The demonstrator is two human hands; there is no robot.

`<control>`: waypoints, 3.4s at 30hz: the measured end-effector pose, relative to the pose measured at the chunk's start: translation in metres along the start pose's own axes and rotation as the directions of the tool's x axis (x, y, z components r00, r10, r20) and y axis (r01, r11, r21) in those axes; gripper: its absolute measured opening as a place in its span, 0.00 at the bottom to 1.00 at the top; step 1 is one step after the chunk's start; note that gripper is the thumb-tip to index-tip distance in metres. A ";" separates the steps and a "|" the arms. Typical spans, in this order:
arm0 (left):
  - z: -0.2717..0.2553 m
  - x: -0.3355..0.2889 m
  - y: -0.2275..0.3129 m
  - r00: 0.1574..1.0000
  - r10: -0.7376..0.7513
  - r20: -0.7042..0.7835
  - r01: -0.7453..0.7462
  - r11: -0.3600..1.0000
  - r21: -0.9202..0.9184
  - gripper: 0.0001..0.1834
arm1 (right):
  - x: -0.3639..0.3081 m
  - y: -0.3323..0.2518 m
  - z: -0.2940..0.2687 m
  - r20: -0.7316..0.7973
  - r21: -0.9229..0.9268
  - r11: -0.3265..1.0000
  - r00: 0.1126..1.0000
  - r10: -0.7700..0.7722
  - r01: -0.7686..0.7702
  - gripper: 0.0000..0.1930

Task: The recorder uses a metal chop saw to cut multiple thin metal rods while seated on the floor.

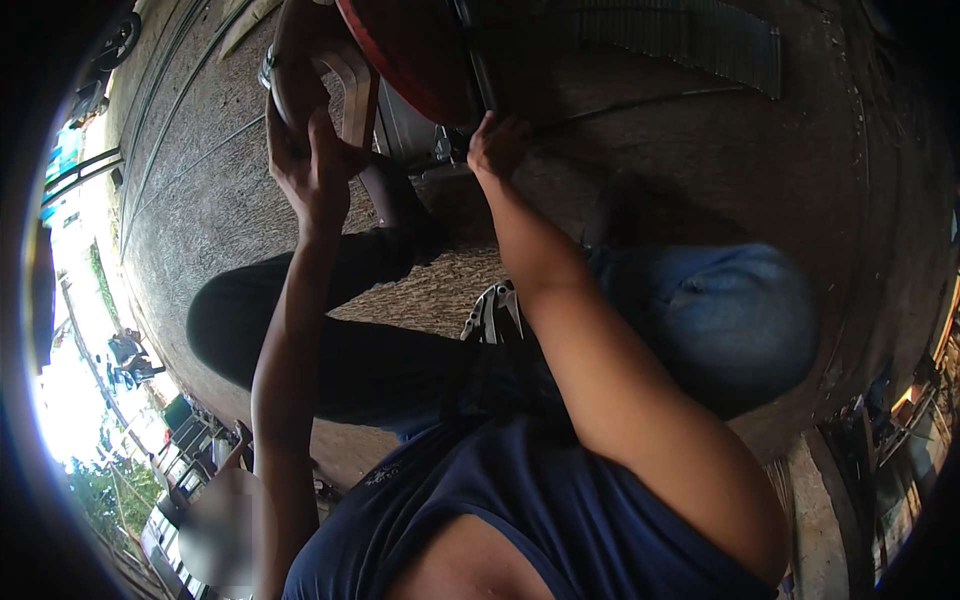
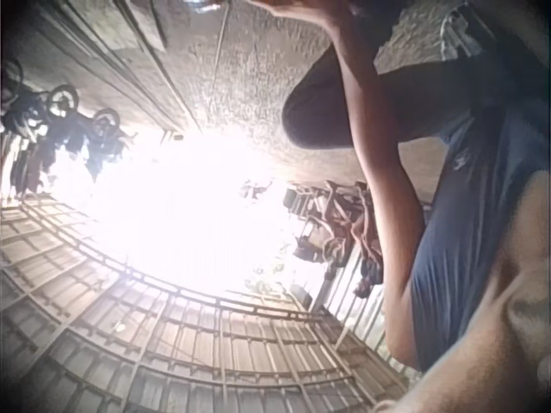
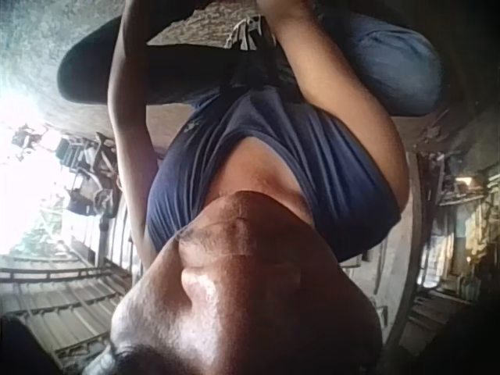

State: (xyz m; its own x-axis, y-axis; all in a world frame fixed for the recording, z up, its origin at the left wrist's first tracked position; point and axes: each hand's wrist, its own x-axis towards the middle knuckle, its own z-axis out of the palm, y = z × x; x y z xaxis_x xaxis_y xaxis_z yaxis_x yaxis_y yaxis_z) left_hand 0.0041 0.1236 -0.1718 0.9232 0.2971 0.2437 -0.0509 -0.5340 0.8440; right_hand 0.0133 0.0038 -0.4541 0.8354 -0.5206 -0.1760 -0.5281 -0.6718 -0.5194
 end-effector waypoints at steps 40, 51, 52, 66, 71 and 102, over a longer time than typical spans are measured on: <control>0.001 0.002 0.005 0.991 0.107 -0.081 -0.112 0.992 -0.057 0.36 | -0.043 0.021 -0.011 0.898 0.439 -0.206 0.434 0.074 -0.874 0.26; 0.000 0.001 0.008 0.993 0.099 -0.066 -0.101 0.994 -0.031 0.37 | -0.038 0.013 0.002 0.910 0.399 -0.088 0.382 0.160 -0.913 0.26; -0.001 0.001 0.009 0.996 0.078 -0.038 -0.080 0.994 -0.077 0.37 | -0.038 0.017 0.002 0.913 0.389 -0.088 0.371 0.168 -0.917 0.26; -0.015 0.023 -0.001 0.926 -0.295 0.237 0.374 0.807 -0.457 0.21 | 0.039 -0.003 -0.061 0.259 0.735 0.582 0.937 0.234 -0.348 0.21; -0.020 0.050 0.003 0.866 -0.352 0.354 0.469 0.816 -0.337 0.21 | 0.033 -0.102 -0.189 -0.174 0.821 0.500 0.954 -0.243 0.277 0.21; -0.015 0.069 -0.002 0.871 -0.467 0.156 0.484 0.869 -0.099 0.18 | -0.009 -0.184 -0.224 -0.420 0.465 0.423 0.615 -0.667 0.777 0.28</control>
State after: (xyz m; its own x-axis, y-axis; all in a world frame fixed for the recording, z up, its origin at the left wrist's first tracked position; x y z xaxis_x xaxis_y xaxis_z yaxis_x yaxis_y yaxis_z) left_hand 0.0621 0.1572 -0.1490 0.8868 0.3847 -0.2562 0.3647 -0.2421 0.8991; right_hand 0.0686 0.0143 -0.1697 0.8022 -0.0935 0.5897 0.4967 -0.4438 -0.7459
